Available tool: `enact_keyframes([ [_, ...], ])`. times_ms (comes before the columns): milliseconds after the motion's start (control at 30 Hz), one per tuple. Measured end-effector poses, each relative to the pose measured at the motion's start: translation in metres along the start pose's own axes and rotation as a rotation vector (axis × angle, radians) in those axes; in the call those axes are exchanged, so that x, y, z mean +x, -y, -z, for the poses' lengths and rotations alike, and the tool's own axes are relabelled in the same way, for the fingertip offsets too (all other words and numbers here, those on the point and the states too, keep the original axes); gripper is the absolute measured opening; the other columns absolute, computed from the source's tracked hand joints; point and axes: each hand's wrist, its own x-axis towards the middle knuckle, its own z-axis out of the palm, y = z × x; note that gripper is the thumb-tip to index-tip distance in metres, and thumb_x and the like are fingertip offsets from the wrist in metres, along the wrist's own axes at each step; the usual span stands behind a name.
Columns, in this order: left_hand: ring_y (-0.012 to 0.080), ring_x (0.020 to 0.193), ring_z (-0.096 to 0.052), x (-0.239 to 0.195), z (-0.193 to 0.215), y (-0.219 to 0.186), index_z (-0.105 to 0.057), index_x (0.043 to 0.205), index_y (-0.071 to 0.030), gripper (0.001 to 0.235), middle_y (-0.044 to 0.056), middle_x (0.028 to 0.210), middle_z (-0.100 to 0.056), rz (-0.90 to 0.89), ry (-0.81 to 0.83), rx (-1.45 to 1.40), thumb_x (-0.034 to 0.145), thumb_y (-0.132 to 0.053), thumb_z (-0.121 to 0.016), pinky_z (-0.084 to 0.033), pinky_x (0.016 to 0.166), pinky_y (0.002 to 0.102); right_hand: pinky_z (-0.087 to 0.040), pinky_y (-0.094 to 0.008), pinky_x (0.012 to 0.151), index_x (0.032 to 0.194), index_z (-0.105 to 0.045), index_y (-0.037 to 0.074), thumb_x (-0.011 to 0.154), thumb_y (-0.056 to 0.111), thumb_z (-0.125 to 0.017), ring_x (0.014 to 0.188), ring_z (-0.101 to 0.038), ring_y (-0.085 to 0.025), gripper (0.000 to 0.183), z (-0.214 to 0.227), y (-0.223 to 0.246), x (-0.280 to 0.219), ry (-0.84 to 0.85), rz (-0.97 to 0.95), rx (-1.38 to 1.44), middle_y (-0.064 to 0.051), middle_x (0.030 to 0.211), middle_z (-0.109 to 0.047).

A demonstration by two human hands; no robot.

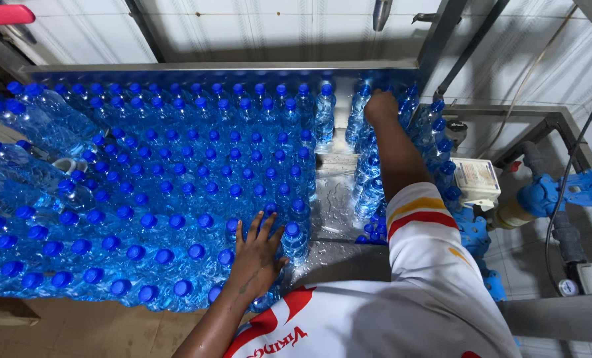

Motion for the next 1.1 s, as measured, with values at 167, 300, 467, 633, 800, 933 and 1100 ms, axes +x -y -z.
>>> enact_keyframes([
  [167, 0.0371, 0.171, -0.011, 0.002, -0.008, 0.004, -0.05, 0.164, -0.018, 0.084, 0.012, 0.18, -0.031, -0.006, 0.012, 0.09, 0.094, -0.054, -0.078, 0.003, 0.13, 0.075, -0.061, -0.056, 0.098, 0.13, -0.07, -0.004, 0.097, 0.011, -0.065, 0.117, -0.073, -0.05, 0.037, -0.014, -0.009, 0.012, -0.056, 0.1, -0.004, -0.028, 0.13, -0.074],
  [300, 0.0371, 0.171, -0.005, 0.003, 0.015, -0.004, -0.039, 0.17, -0.013, 0.099, 0.013, 0.184, -0.021, -0.063, -0.069, 0.07, 0.096, -0.069, -0.073, 0.003, 0.128, 0.076, -0.056, -0.069, 0.087, 0.129, -0.061, -0.003, 0.108, 0.02, -0.054, 0.107, -0.069, -0.061, 0.033, 0.065, 0.025, -0.087, -0.221, 0.1, 0.165, -0.036, 0.134, -0.062],
  [467, 0.0523, 0.169, -0.003, 0.009, 0.077, -0.017, -0.024, 0.177, -0.009, 0.099, 0.023, 0.187, -0.011, 0.086, -0.132, -0.412, 0.104, -0.057, -0.068, 0.002, 0.129, 0.08, -0.056, -0.07, 0.082, 0.104, -0.056, 0.006, 0.11, 0.015, -0.066, 0.096, -0.071, -0.065, 0.015, 0.161, 0.051, -0.252, -0.662, 0.398, 0.505, -0.027, 0.102, -0.063],
  [633, 0.0545, 0.161, -0.034, 0.043, 0.099, 0.007, -0.022, 0.177, -0.014, 0.1, 0.031, 0.178, -0.031, 0.335, -0.265, -1.533, 0.102, -0.078, -0.034, -0.033, 0.125, 0.072, -0.051, -0.054, 0.088, 0.104, -0.055, 0.008, 0.116, 0.026, -0.057, 0.096, -0.064, -0.046, 0.022, 0.145, 0.055, -0.367, -0.516, 0.561, 0.913, -0.019, 0.097, -0.06],
  [800, 0.043, 0.093, -0.078, 0.049, 0.071, 0.035, -0.044, 0.157, -0.017, 0.094, 0.022, 0.135, -0.066, 0.554, -0.352, -2.156, 0.092, -0.079, -0.071, -0.072, 0.055, 0.056, -0.043, -0.037, 0.087, 0.104, -0.055, 0.008, 0.117, 0.036, -0.055, 0.094, -0.052, -0.022, 0.031, 0.069, 0.078, -0.388, -0.453, 0.858, 1.238, -0.008, 0.097, -0.049],
  [933, 0.0301, 0.111, -0.077, 0.033, 0.05, 0.035, -0.075, 0.115, -0.009, 0.046, 0.017, 0.115, -0.079, 0.025, -0.701, -1.622, 0.109, -0.05, -0.057, -0.06, 0.101, 0.044, -0.038, -0.013, 0.041, 0.141, -0.064, 0.001, 0.108, 0.02, -0.049, 0.056, -0.05, -0.003, 0.041, 0.064, 0.079, -0.396, 0.101, 0.318, 1.724, -0.013, 0.113, -0.067],
  [1100, 0.0379, 0.121, -0.072, 0.022, 0.043, 0.028, -0.07, 0.125, -0.002, 0.055, 0.023, 0.121, -0.076, -0.309, -0.599, -1.076, 0.111, -0.045, -0.039, -0.052, 0.112, 0.049, -0.024, -0.013, 0.032, 0.122, -0.079, 0.002, 0.1, 0.025, -0.057, 0.044, -0.048, -0.007, 0.039, 0.087, 0.079, -0.401, 0.203, 0.018, 1.677, -0.007, 0.084, -0.073],
])
